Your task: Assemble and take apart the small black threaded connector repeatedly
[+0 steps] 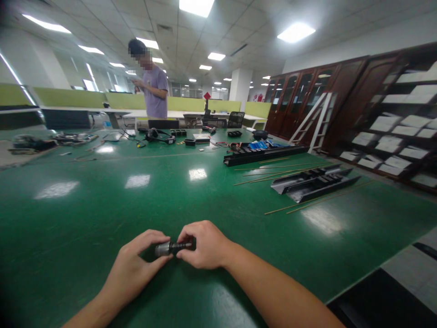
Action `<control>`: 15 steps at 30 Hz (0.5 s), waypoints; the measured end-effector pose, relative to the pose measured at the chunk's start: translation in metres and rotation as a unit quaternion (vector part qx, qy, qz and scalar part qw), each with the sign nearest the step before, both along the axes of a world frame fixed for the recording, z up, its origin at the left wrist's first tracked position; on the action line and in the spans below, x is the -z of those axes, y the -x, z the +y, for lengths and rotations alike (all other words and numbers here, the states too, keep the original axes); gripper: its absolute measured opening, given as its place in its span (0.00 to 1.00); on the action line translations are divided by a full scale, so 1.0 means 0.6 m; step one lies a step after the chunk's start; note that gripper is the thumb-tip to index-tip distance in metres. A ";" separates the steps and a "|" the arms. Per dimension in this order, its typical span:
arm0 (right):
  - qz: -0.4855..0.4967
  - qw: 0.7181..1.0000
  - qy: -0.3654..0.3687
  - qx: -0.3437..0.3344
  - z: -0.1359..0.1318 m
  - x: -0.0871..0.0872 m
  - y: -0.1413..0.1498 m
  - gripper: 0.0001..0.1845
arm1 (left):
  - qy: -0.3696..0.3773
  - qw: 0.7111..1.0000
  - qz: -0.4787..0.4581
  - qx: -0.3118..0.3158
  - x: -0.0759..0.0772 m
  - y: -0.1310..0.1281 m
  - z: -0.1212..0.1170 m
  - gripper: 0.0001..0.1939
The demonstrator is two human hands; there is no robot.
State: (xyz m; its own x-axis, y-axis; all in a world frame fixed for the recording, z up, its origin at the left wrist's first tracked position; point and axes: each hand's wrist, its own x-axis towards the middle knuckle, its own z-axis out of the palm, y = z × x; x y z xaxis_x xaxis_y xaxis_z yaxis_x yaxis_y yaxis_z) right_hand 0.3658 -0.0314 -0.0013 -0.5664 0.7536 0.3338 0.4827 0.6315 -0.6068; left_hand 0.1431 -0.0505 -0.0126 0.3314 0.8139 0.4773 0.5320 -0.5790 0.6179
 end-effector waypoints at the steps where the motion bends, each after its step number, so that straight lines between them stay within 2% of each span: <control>1: -0.001 1.000 0.002 0.002 0.000 0.001 0.000 0.09 | -0.001 1.000 0.001 0.000 -0.001 -0.001 0.000 0.09; 15: -0.014 1.000 -0.005 0.010 0.000 0.000 0.000 0.08 | -0.004 1.000 0.000 0.000 -0.006 -0.002 -0.001 0.08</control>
